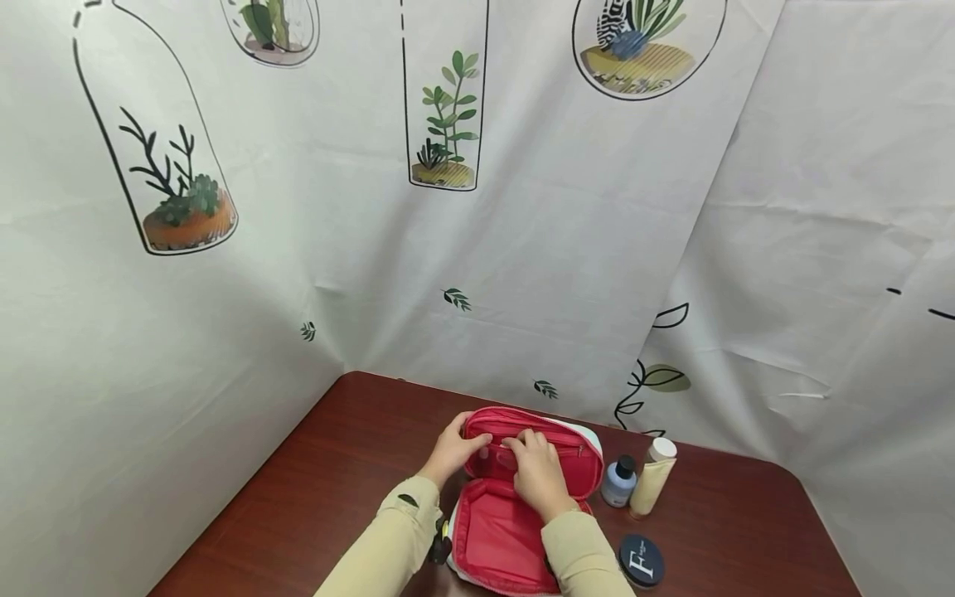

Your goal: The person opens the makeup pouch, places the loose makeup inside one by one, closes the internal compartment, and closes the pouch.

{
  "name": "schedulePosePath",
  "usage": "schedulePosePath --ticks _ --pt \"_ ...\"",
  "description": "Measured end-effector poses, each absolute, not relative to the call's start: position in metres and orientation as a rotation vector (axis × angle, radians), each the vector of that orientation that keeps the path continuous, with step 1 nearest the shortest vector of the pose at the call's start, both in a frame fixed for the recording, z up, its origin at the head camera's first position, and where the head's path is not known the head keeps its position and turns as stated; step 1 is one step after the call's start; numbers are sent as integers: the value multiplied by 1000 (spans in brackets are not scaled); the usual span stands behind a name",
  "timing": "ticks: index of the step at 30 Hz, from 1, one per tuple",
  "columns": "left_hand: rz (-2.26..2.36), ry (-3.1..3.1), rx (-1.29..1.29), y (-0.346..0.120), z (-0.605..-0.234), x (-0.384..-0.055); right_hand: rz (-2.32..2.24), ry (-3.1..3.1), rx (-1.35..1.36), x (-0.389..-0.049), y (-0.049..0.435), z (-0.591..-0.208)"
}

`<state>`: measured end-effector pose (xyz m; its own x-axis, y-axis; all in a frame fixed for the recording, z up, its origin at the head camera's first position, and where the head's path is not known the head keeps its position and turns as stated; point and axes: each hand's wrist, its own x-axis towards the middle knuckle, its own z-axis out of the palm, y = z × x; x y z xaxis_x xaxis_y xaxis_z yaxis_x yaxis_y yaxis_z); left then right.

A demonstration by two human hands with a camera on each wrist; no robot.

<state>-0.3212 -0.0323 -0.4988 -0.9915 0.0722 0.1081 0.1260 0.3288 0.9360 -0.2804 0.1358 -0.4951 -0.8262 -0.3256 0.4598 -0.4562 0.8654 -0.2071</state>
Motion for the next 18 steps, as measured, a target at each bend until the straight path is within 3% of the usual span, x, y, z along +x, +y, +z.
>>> schedulePosePath --ticks 18 --pt "-1835 -2496 -201 -31 -500 -320 341 -2683 582 -278 134 -499"
